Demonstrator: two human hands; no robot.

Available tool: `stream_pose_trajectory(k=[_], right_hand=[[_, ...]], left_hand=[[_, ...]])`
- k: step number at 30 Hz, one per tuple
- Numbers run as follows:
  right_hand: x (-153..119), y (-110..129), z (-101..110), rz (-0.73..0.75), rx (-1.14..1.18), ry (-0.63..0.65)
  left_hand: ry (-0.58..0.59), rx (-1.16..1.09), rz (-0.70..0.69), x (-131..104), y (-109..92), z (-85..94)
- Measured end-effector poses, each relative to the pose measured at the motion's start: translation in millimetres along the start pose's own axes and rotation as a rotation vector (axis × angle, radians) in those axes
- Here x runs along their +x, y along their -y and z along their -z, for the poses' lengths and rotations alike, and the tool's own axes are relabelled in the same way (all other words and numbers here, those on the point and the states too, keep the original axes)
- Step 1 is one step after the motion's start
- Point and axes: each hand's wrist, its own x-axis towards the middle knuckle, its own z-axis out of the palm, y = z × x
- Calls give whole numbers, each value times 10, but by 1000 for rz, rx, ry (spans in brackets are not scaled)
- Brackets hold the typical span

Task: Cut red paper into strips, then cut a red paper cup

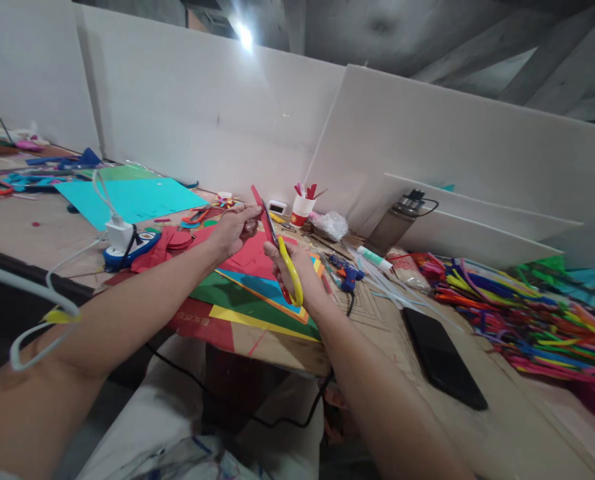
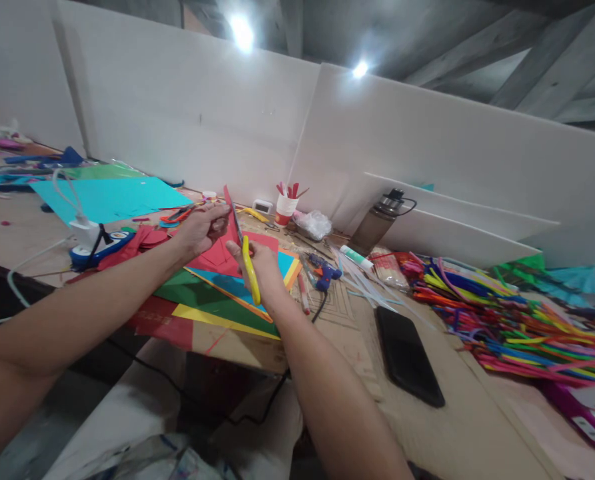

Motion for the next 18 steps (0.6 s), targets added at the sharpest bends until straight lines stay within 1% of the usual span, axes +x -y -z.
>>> stream_pose_trajectory(k=[6, 11, 18], right_hand=[[8, 3, 4, -16, 14, 2], [-12, 47, 11, -18, 33, -1], [-58, 154, 55, -29, 43, 8]], left_hand=[[1, -21, 12, -9, -38, -22], [-22, -48, 34, 18, -50, 9], [-16, -24, -7, 17, -50, 17]])
